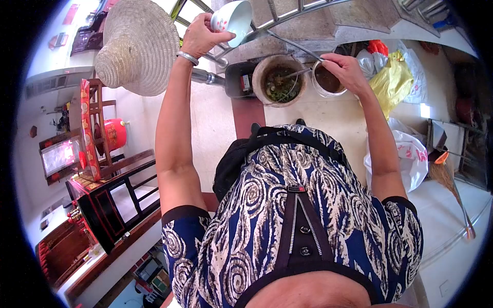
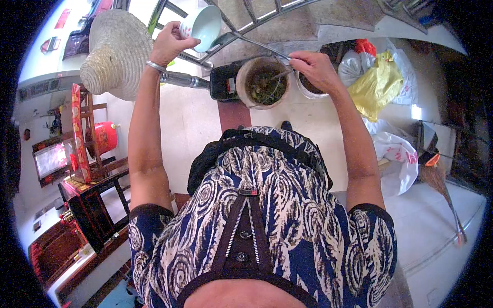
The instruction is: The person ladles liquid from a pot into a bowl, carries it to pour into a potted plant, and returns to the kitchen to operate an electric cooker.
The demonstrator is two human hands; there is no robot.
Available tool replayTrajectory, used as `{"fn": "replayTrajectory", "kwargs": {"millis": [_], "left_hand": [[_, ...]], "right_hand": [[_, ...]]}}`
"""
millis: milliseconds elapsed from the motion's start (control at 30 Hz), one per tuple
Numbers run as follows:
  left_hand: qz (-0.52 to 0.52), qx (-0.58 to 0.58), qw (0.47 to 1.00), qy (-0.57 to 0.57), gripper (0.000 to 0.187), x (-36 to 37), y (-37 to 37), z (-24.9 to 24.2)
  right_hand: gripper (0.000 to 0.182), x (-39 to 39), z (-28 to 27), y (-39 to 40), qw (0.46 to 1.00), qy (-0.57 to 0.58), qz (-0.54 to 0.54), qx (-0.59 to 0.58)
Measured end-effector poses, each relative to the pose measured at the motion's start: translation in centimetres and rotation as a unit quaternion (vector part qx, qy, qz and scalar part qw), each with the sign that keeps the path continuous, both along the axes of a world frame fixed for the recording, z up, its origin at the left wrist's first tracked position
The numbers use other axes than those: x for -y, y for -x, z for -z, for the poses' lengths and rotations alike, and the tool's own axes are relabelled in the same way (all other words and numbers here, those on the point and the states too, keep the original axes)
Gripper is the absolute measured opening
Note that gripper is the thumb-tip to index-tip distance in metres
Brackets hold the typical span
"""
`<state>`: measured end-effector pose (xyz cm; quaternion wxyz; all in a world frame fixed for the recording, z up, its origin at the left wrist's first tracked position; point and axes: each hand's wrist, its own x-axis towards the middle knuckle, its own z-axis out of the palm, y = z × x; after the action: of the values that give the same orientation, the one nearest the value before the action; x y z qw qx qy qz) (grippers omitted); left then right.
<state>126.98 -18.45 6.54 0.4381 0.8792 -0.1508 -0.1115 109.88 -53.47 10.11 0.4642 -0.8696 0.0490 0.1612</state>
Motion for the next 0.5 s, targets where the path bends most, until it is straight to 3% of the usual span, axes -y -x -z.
{"fn": "replayTrajectory", "kwargs": {"millis": [167, 400, 500], "left_hand": [[-0.013, 0.023, 0.998, -0.057, 0.075, -0.3, 0.3, 0.0], [-0.037, -0.007, 0.998, -0.047, 0.074, 0.1, 1.4, -0.3], [-0.039, -0.004, 0.998, -0.053, 0.075, 0.1, 1.3, -0.1]], "right_hand": [[0.028, -0.7, 0.2, -1.0, 1.0, -0.015, -0.007, 0.024], [0.027, -3.6, 1.2, -2.7, 0.997, -0.054, 0.013, 0.061], [0.026, -3.3, 0.7, -1.3, 0.999, -0.015, 0.004, 0.043]]}}
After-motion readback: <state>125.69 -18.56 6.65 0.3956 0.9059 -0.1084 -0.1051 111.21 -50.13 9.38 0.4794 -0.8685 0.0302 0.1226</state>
